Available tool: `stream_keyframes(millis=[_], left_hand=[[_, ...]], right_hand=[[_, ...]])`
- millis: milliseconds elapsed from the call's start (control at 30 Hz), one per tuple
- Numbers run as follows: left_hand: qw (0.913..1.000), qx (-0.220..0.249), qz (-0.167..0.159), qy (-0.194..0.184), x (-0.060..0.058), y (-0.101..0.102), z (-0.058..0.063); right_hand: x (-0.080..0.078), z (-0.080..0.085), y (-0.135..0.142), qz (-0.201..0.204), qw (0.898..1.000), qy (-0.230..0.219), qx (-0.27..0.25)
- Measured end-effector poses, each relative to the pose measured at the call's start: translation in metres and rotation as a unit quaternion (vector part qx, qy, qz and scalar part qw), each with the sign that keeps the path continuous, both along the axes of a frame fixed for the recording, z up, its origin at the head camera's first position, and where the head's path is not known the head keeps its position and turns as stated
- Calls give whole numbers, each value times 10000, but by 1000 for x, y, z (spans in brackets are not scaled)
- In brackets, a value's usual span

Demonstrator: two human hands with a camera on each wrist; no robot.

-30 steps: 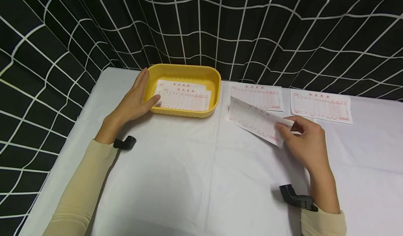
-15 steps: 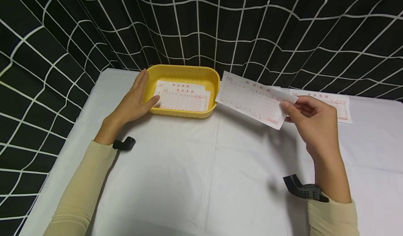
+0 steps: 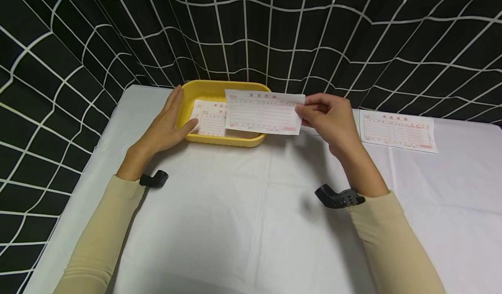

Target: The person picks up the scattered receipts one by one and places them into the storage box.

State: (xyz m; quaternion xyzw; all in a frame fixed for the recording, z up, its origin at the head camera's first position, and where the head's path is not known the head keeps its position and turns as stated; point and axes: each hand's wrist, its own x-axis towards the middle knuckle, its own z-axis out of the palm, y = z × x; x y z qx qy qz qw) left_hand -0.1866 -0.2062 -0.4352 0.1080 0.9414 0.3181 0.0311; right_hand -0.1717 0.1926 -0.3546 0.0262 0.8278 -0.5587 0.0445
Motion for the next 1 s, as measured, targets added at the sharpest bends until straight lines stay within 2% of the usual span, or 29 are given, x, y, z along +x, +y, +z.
stream_keyframes(millis=[167, 433, 700, 767, 867, 1000], left_hand=[[10000, -5, 6, -48, -1, 0, -1], [10000, -32, -19, -36, -1, -1, -1], [9999, 42, -15, -100, 0, -1, 0], [9999, 43, -13, -113, 0, -1, 0], [9999, 40, -15, -129, -1, -1, 0], [9999, 1, -32, -108, -1, -2, 0]], right_hand=[[-13, -3, -29, 242, 9996, -105, -64], [-27, -7, -74, 393, 9988, -249, -124], [-41, -21, -110, 421, 9982, -429, -55], [-42, -25, -118, 383, 9986, -319, 184], [-43, -29, -129, 381, 9959, 169, 809], [-40, -28, -136, 514, 9826, 808, 1592]])
